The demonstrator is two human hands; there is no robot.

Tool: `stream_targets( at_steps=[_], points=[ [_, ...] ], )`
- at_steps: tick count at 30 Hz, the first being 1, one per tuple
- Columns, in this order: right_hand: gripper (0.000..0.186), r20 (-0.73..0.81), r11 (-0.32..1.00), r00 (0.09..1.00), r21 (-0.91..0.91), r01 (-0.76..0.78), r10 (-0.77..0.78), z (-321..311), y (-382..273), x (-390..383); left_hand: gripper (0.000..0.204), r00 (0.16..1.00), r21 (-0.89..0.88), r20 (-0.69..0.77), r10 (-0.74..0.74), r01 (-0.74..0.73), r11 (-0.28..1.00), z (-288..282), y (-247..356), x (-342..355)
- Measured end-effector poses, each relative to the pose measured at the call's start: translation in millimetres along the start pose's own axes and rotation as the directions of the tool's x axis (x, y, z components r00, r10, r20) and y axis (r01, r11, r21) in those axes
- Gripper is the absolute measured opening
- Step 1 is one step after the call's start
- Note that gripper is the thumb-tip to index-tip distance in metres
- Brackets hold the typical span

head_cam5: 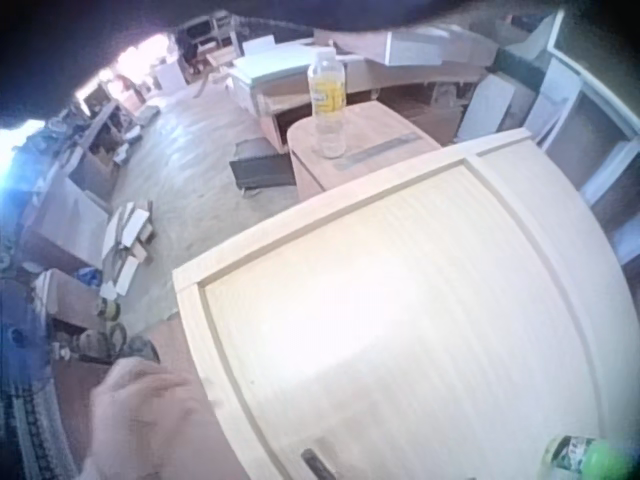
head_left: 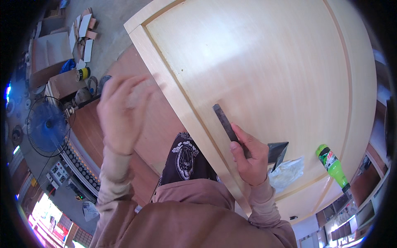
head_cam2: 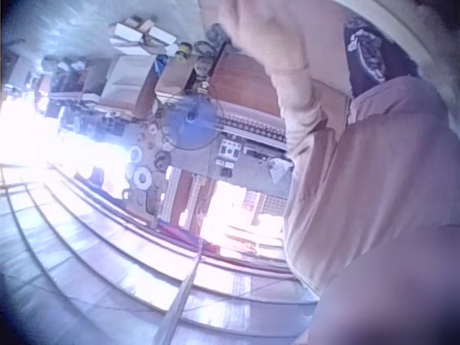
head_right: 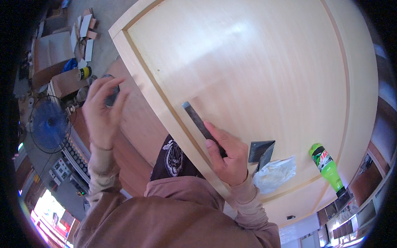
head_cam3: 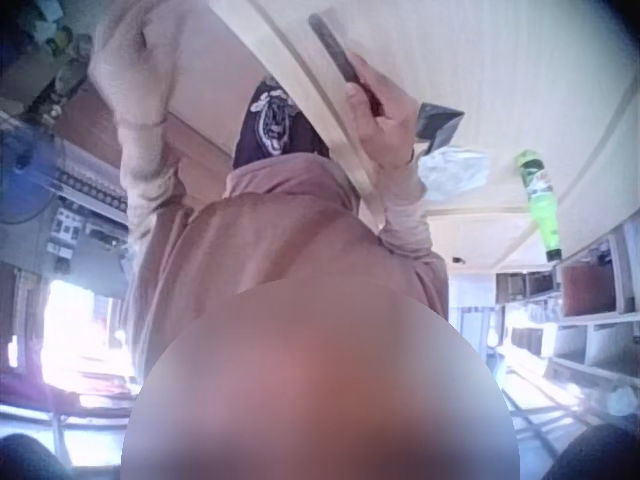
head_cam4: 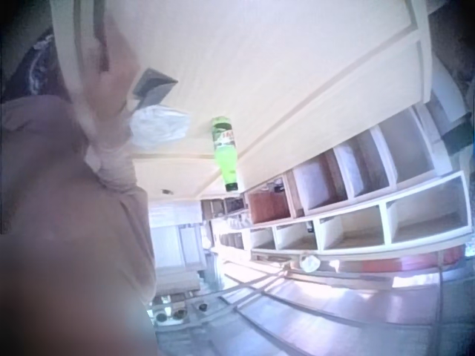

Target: The person applies a liquid from a green bottle to a light-colored wooden panel, wipes the surface with a white cloth, and then uses a metal scraper to smooth the edges and surface. The person repeatedly scrapes and wipes the panel throughout the clip.

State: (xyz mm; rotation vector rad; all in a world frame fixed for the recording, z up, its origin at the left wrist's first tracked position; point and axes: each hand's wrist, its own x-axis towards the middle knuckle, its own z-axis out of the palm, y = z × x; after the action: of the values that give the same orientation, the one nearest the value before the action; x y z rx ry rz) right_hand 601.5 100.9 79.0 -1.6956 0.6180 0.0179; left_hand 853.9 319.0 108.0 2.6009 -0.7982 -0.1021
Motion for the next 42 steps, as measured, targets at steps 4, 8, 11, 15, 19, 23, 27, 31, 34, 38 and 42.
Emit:
stream_targets(
  at_steps=[4, 8, 11, 15, 19, 23, 27, 31, 34, 38, 42],
  points=[
    [0.042, -0.057, 0.995, 0.995, 0.051, -0.082, 0.085, 0, 5, -12, 0.023, 0.989, 0.105, 0.068, 0.135, -0.142, 0.984, 40, 34, 33],
    [0.045, -0.054, 0.986, 0.988, 0.096, -0.137, 0.143, -3, 6, -21, 0.017, 0.982, 0.283, 0.122, 0.142, -0.171, 0.944, 52, 38, 43],
    [0.048, -0.010, 0.979, 0.986, 0.114, -0.167, 0.169, 0, 4, -15, 0.012, 0.973, 0.255, 0.111, 0.203, -0.225, 0.940, 54, 36, 44],
    [0.051, 0.034, 0.998, 0.999, -0.053, 0.027, -0.025, 12, -1, 6, 0.013, 0.982, 0.036, -0.059, 0.178, -0.177, 0.984, 41, 16, 38],
    [0.052, 0.088, 0.987, 0.994, -0.142, 0.072, -0.059, 20, -12, 15, 0.013, 0.993, 0.136, -0.040, -0.111, 0.115, 0.984, -7, -34, 14],
    [0.054, 0.091, 0.980, 0.996, -0.195, 0.039, -0.022, 26, -19, 16, 0.060, 0.831, -0.347, -0.030, -0.555, 0.512, 0.786, 3, -38, -23],
    [0.056, 0.091, 0.980, 0.996, -0.197, 0.025, -0.007, 36, -21, 19, 0.101, 0.738, -0.744, 0.449, -0.504, 0.621, 0.247, 45, 19, -46],
    [0.059, 0.114, 0.978, 0.991, -0.204, -0.049, 0.074, 40, -21, 19, 0.080, 0.725, -0.763, 0.536, -0.432, 0.635, 0.120, 75, 55, -41],
    [0.060, 0.117, 0.977, 0.990, -0.206, -0.053, 0.078, 41, -21, 19, 0.061, 0.724, -0.758, 0.518, -0.455, 0.635, 0.148, 81, 63, -38],
    [0.061, 0.100, 0.976, 0.993, -0.213, -0.038, 0.061, 45, -21, 21, 0.056, 0.746, -0.776, 0.455, -0.486, 0.600, 0.195, 85, 68, -40],
    [0.062, 0.091, 0.973, 0.994, -0.229, -0.036, 0.058, 48, -24, 26, 0.053, 0.715, -0.771, 0.474, -0.513, 0.619, 0.151, 88, 73, -42]
  ],
)
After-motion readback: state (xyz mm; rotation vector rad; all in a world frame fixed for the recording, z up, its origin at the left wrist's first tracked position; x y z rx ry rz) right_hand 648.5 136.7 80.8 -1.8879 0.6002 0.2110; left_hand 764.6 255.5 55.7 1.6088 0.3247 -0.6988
